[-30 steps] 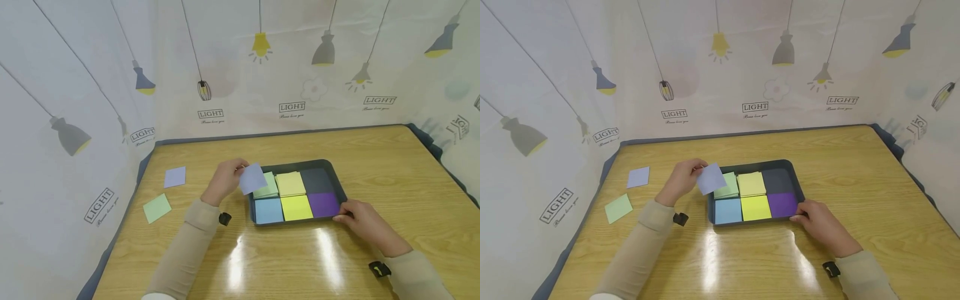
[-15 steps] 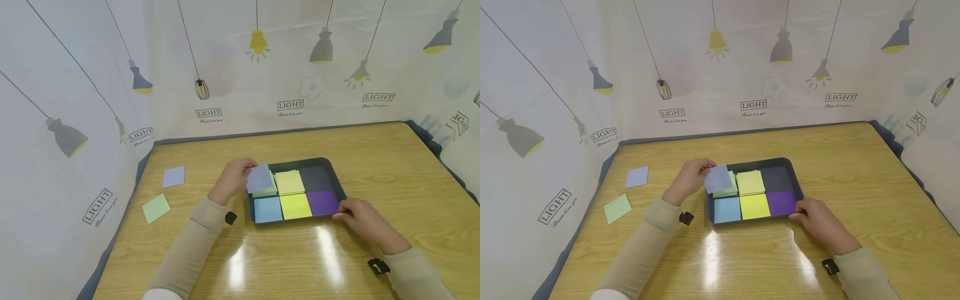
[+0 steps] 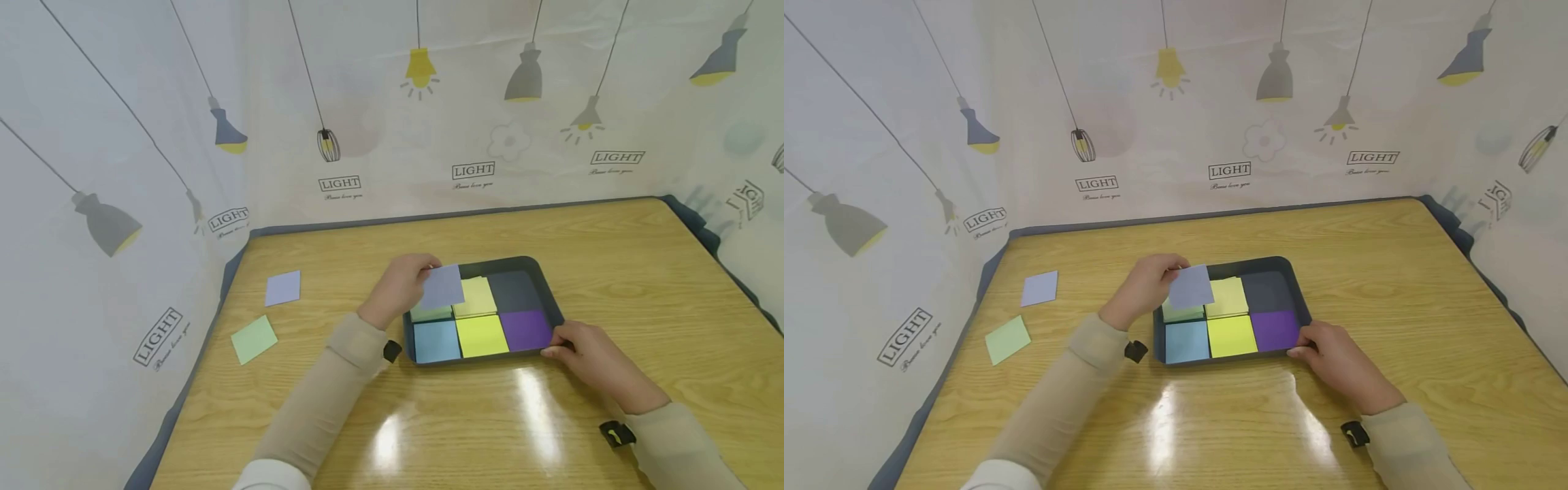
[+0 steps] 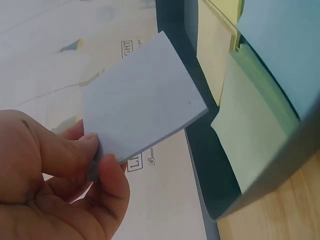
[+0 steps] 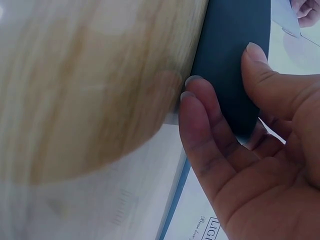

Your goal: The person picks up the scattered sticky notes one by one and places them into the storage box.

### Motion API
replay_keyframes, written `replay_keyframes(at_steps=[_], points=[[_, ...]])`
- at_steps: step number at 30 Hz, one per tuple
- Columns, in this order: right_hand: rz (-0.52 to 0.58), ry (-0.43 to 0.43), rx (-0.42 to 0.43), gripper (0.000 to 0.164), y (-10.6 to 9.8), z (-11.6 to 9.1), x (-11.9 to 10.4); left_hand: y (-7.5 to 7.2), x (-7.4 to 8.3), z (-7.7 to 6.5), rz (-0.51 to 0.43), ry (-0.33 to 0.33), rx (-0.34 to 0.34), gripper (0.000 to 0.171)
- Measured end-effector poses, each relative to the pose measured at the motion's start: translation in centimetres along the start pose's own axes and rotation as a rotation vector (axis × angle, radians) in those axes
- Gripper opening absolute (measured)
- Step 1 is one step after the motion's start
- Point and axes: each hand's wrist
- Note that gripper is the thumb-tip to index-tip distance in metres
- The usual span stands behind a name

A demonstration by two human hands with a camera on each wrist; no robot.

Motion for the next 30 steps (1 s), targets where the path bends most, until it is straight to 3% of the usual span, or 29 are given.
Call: replay_keyframes(at_steps=[7,13,22,30], points=[[-0.003,-0.008,0.01,0.021,0.2,0.0,0.1,1.0,1.2,1.1,-0.027,0.002,-0.028,0.027],[-0.001,-0.022,0.018,0.021,0.3,0.0,0.2,1.7,1.8,2.1,0.023,0.014,-0.043,0.028],[0.004,-0.01,0.01,0.02,0.1,0.0,0.2,2.4,3.8,3.6,0.022,0.052,-0.114,0.034],[0.008,-0.005,0.001,0.02,0.0,0.0,0.2,3.5,5.0,4.8,0.005,0.029,-0.142,0.036]])
Point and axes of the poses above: each hand's wrist, its own z-axis towards the middle knuckle, its own y-axis out of the palm, x = y × z, and after that the axes turned 3 degrees about -x, right-handed
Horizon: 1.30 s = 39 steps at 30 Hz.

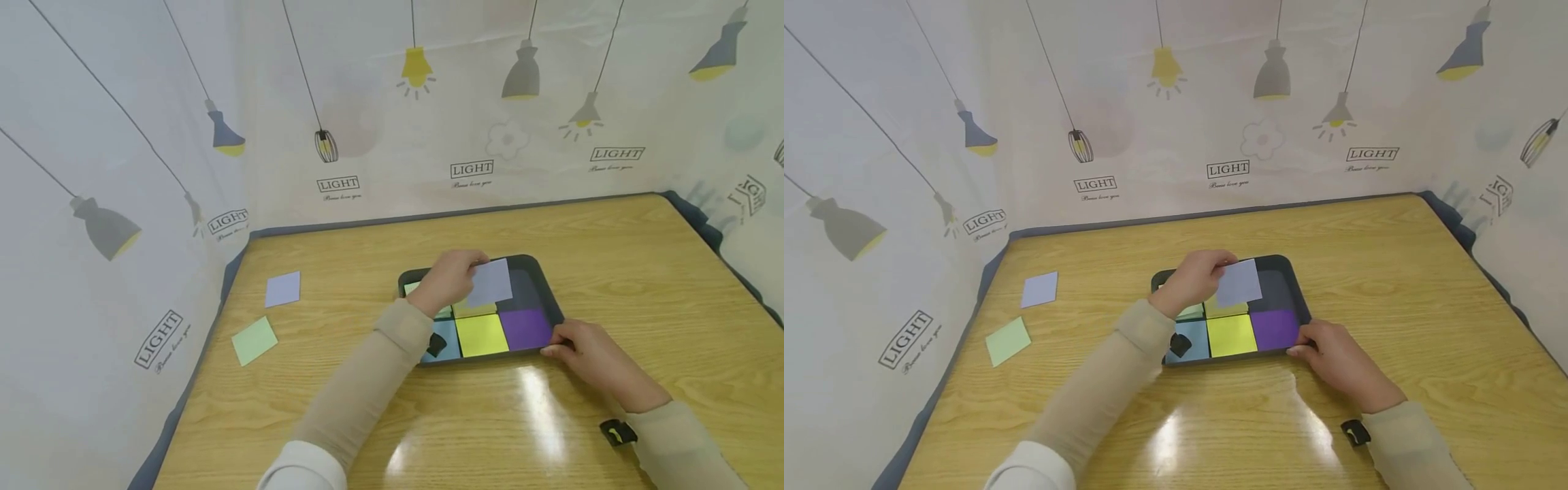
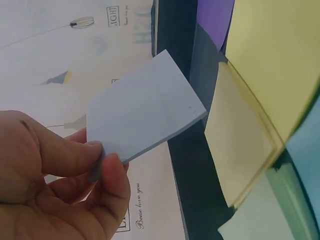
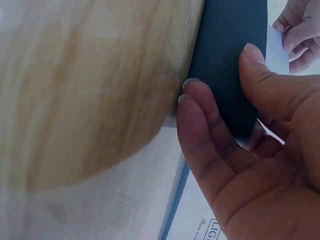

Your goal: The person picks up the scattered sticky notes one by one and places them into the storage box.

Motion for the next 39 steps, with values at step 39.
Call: replay_keyframes(at_steps=[39], points=[[0.011,0.005,-0.023,0.019,-0.1,0.3,0.2,2.7,0.3,4.5,-0.093,0.014,-0.148,0.036]])
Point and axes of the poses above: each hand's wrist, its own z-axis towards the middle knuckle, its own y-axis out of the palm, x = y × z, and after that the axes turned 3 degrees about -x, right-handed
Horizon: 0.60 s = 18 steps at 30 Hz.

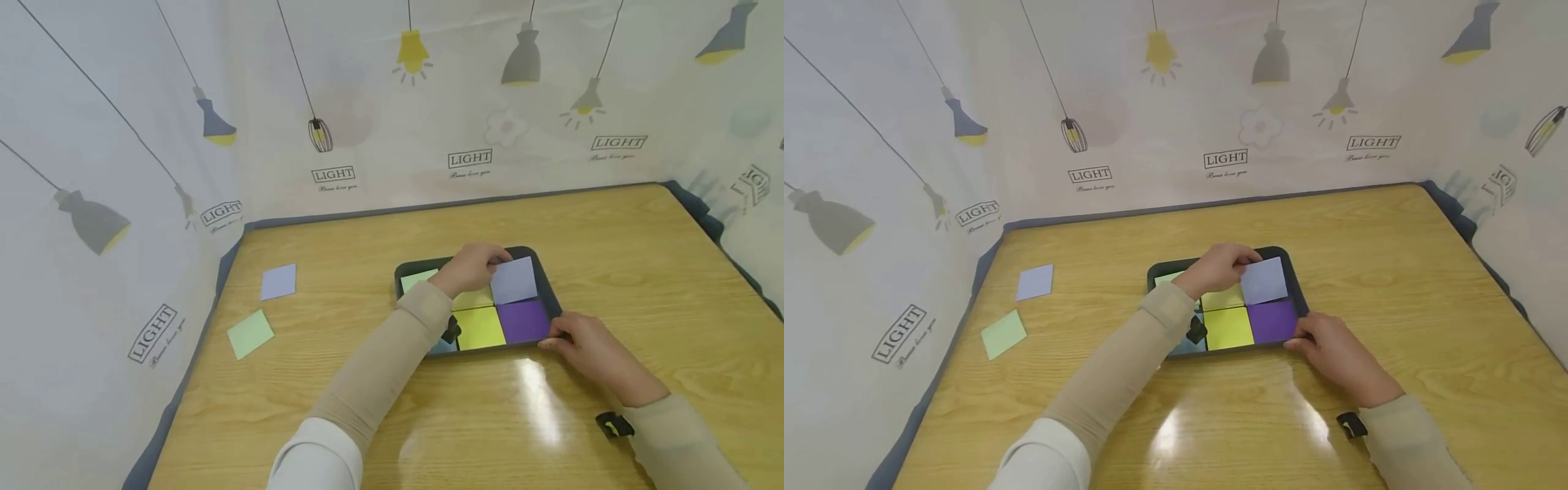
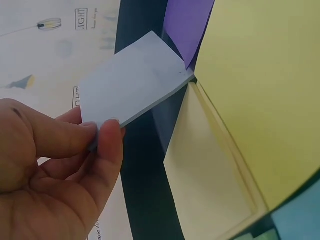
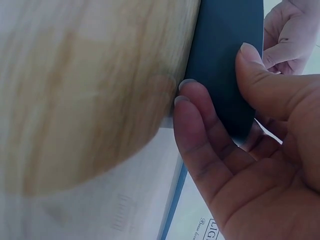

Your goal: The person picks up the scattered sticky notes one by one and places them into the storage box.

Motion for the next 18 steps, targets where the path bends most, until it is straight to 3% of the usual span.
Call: replay_keyframes(at_steps=[11,18], points=[[-0.013,-0.003,0.015,0.019,0.05,-0.16,-0.21,0.36,-0.24,0.39,-0.054,-0.036,0.02,0.036],[-0.01,0.0,0.015,0.02,0.05,-0.14,-0.31,0.72,-0.51,0.58,-0.022,-0.027,0.022,0.037]])
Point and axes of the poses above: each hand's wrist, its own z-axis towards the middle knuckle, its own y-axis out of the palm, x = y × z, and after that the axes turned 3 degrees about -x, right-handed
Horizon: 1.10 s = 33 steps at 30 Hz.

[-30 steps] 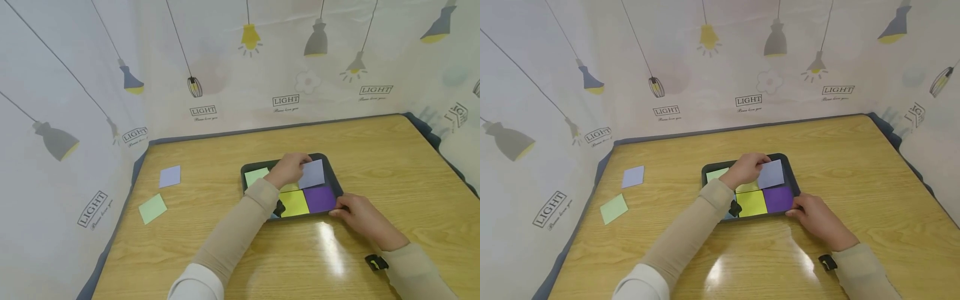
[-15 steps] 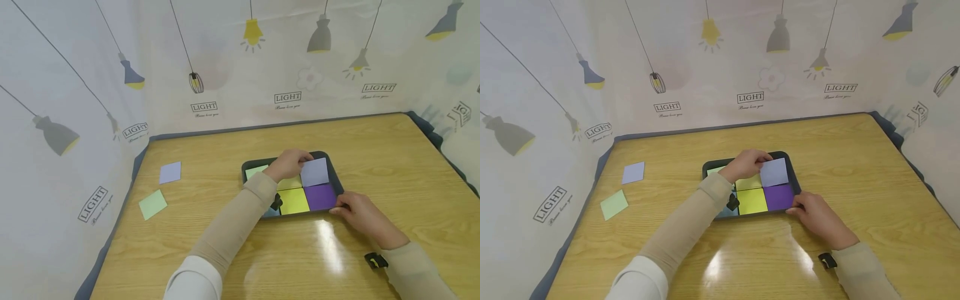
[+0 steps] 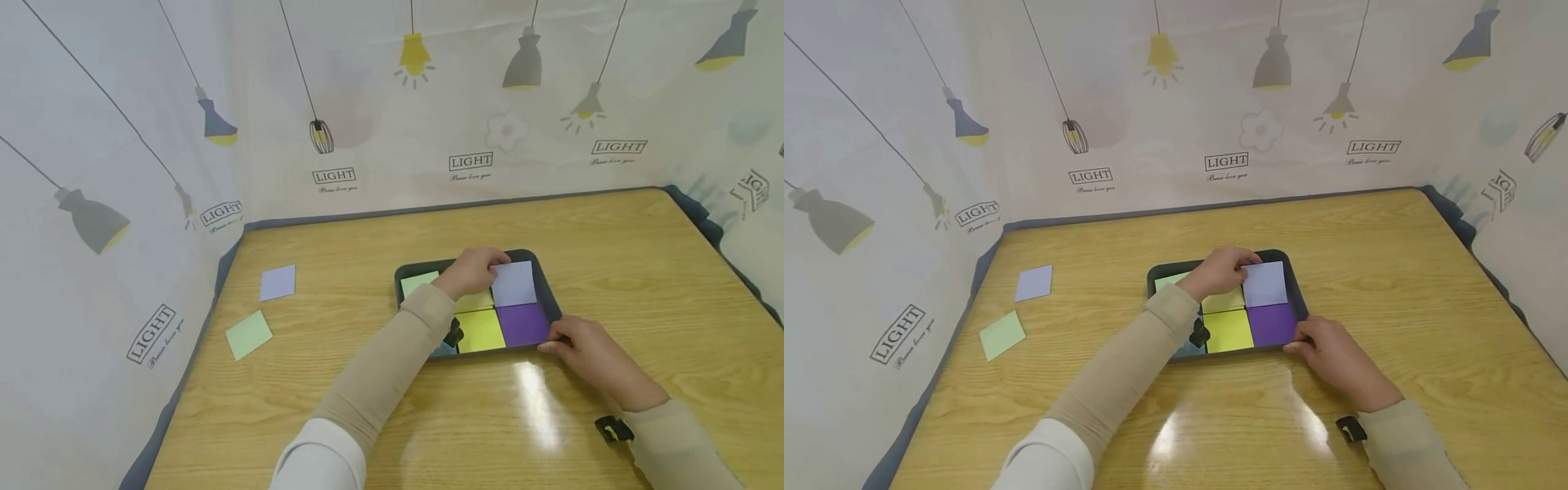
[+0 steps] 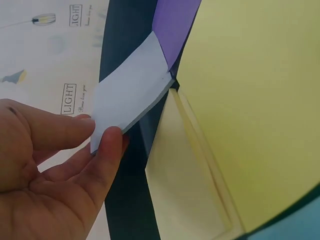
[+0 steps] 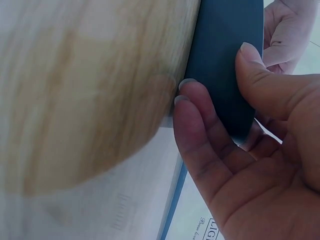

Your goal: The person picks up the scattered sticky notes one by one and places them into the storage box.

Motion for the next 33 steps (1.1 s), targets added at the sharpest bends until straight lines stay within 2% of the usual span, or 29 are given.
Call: replay_keyframes(at_steps=[3,10,16,25,29,33], points=[[0.0,-0.002,-0.001,0.019,0.1,0.0,0.0,0.4,-0.2,0.1,0.011,-0.004,-0.014,0.037],[0.004,0.023,0.003,0.022,0.1,-1.2,0.2,1.9,0.3,0.4,0.072,0.034,-0.109,0.038],[0.0,0.029,0.008,0.02,0.2,-1.3,0.2,2.0,0.5,0.2,0.085,0.035,-0.112,0.035],[-0.006,0.023,-0.007,0.019,0.4,-0.8,0.0,1.2,0.4,-0.6,0.028,0.028,-0.114,0.035],[-0.01,0.009,-0.012,0.018,0.3,-0.4,-0.1,0.3,0.1,-1.1,0.006,0.063,-0.092,0.034],[-0.022,-0.01,-0.008,0.018,0.0,0.0,-0.3,-1.2,-0.2,-1.7,0.024,0.105,-0.049,0.033]])
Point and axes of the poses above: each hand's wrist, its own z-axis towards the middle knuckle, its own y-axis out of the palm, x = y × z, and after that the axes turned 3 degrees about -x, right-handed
